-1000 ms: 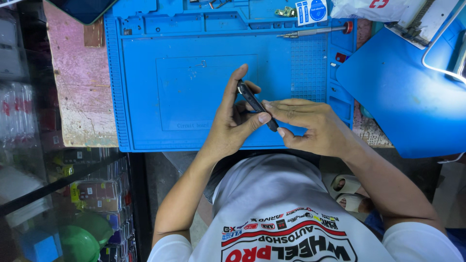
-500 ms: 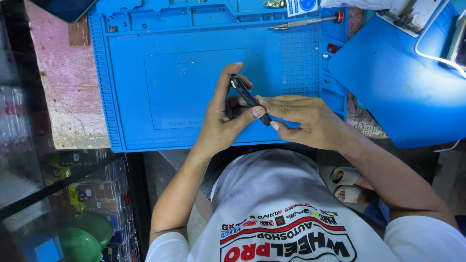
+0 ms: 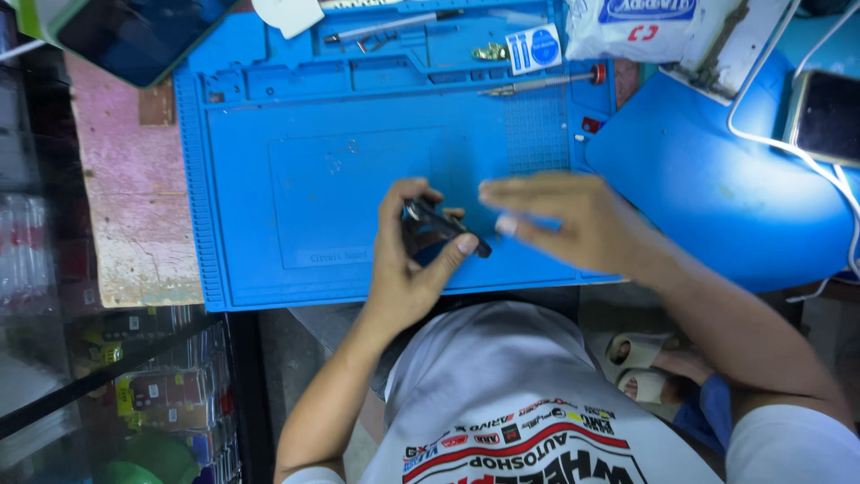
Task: The person disassembles a mobile phone by removing the back cover and using a screwdriver to remove several internal screws, then uses scissors to cut a small component from the circuit board.
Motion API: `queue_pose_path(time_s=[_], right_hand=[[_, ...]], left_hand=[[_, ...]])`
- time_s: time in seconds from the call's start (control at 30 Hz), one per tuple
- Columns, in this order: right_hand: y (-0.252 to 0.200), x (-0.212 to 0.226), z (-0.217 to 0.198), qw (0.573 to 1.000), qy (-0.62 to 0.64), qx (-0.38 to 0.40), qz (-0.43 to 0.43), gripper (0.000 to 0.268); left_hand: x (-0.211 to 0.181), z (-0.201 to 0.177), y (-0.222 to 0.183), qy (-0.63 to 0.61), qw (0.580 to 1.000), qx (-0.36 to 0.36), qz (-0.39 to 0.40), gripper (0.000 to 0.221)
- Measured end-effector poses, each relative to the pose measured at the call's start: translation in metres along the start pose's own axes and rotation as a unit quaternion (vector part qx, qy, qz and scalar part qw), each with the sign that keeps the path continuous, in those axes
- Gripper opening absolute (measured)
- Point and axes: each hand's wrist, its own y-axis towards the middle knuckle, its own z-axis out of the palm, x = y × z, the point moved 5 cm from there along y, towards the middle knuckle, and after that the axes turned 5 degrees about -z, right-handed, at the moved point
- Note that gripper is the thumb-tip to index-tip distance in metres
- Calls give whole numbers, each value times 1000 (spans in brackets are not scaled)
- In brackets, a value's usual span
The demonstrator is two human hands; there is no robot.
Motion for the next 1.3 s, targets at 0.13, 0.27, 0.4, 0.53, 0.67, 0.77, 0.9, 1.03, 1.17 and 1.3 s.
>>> queue_pose_path(time_s=[0.13, 0.27, 0.4, 0.53, 0.67, 0.77, 0.9, 1.03, 1.17, 1.3], right_hand=[[37, -38, -31, 991, -94, -67, 62, 26], [95, -53, -36, 970, -212, -88, -77, 19], [152, -55, -14, 951, -267, -75, -139, 18], [185, -62, -9, 940, -292, -94, -147, 16], [204, -70, -23, 936, -326, -62, -117, 12], [203, -71, -24, 934, -331, -56, -122, 10], [206, -66, -12, 930, -337, -28, -144, 16], [206, -58, 5, 926, -321, -37, -196, 13], [205, -60, 2, 925, -332, -37, -181, 14], [201, -69, -1, 925, -360, -20, -121, 21]], left_hand=[[-8, 0, -18, 85, 995, -1, 60, 57], [-4, -6, -10, 26, 1000, -12, 2, 57], [-5, -9, -14, 63, 997, -26, 44, 59], [-6, -12, -16, 59, 997, -13, 54, 59], [-10, -13, -12, 63, 996, -5, 66, 58], [-10, -17, -13, 43, 997, 7, 64, 56], [-6, -17, -9, 42, 998, 22, 50, 55], [-6, -18, -11, 53, 997, 20, 45, 54], [-8, -18, -10, 51, 997, 24, 53, 52], [-8, -19, -11, 59, 996, 21, 66, 51]])
